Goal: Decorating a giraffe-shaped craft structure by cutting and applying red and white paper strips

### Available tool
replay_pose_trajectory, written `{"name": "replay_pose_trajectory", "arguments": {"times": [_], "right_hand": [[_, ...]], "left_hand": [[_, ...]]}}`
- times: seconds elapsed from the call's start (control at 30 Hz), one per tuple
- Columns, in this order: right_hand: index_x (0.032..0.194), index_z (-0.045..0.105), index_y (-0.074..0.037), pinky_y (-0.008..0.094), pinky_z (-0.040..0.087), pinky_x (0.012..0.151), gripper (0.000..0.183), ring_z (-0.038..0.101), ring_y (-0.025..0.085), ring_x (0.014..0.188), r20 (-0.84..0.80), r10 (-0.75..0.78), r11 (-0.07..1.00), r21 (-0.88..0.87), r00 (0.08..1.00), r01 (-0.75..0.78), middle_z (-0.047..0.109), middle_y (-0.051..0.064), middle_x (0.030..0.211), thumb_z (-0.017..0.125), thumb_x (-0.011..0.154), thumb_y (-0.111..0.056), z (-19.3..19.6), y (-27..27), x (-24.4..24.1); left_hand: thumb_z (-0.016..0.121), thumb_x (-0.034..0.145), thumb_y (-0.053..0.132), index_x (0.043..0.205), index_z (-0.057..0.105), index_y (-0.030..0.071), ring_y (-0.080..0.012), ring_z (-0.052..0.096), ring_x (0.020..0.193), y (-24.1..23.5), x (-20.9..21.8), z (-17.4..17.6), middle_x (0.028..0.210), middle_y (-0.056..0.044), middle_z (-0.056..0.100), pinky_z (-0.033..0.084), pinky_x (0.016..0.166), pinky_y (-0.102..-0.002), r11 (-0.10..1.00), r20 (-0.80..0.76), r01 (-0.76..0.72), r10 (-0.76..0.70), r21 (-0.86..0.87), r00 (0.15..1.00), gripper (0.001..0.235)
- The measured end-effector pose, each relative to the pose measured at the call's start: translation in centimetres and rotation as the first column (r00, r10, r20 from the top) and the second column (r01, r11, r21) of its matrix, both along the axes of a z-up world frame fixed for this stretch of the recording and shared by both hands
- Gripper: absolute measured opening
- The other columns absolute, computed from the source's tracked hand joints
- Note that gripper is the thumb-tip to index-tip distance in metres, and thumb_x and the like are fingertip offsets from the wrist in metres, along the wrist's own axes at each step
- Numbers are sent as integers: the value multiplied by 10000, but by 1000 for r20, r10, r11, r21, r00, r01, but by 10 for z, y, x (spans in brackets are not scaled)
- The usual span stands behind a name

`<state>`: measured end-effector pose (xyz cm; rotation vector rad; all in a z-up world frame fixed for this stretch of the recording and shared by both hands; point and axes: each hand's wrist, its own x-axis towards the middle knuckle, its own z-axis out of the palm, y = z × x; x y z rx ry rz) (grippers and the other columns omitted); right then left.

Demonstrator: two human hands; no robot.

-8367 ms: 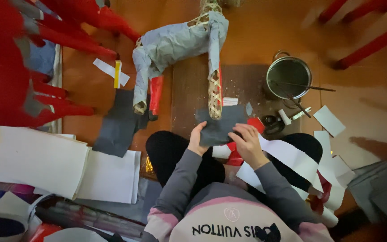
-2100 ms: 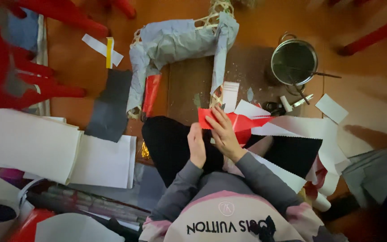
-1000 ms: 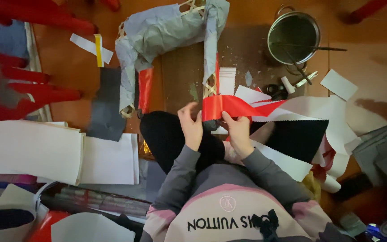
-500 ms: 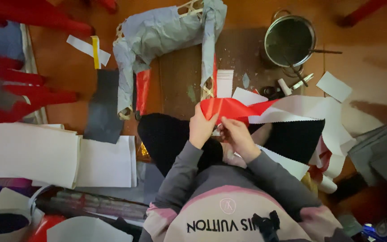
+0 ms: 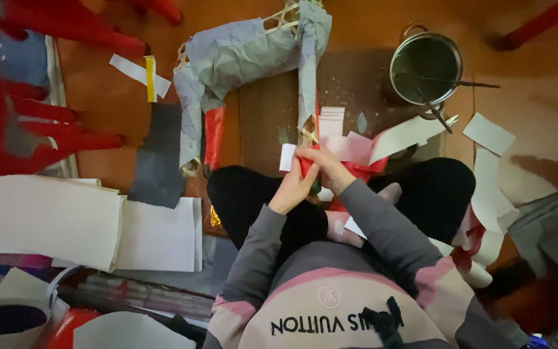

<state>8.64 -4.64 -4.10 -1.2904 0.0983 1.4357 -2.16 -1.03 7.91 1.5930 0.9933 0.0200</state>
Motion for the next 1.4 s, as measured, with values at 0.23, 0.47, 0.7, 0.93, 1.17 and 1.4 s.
{"name": "replay_pose_trajectory", "arguments": {"times": [0.23,0.47,0.7,0.93,1.17,1.4], "right_hand": [[853,676,-60,342,550,589,267,656,191,628,-23,-3,1000,-17,1000,3,677,81,741,867,710,-179,19,4,-11],[1346,388,-64,456,447,963,658,559,329,1096,277,30,985,155,960,-76,542,235,1219,775,832,-199,39,-2,-10],[1195,605,-61,266,359,1022,578,551,187,1112,354,-620,685,679,700,264,624,140,1153,731,794,-458,54,-7,-51],[1017,446,-153,245,389,834,249,542,130,876,329,-579,790,453,746,413,511,-24,932,655,905,-231,-51,-40,-10],[850,651,52,416,595,658,263,680,276,721,-261,-499,853,18,827,521,659,190,804,834,797,-129,-7,-20,3],[749,703,-51,376,519,716,340,643,216,735,800,3,999,-30,600,36,676,139,695,586,995,-255,-4,-48,-1]], "left_hand": [[448,950,561,1551,74,135,-451,608,1087,-25,-21,-22,1135,-331,615,521,877,-545,986,-128,-49,70,160,989,826],[628,922,110,1540,249,65,-422,461,1300,50,-31,-26,1498,-246,377,397,1051,-505,497,214,-434,439,751,873,727],[472,1009,108,1012,652,-20,-160,543,710,21,103,28,774,-25,535,502,717,-168,34,281,-286,112,958,953,222],[724,581,279,1239,592,92,-392,591,1158,2,54,-20,1107,-148,664,333,1119,-539,695,240,-112,-89,710,967,697],[875,625,457,1337,485,225,-384,628,1116,10,17,-96,1137,-198,655,509,898,-465,912,-90,-410,407,-24,909,844],[739,753,393,1357,440,213,-412,590,1171,11,13,-76,1181,-255,635,492,956,-486,944,-232,-330,318,-10,919,697]]}}
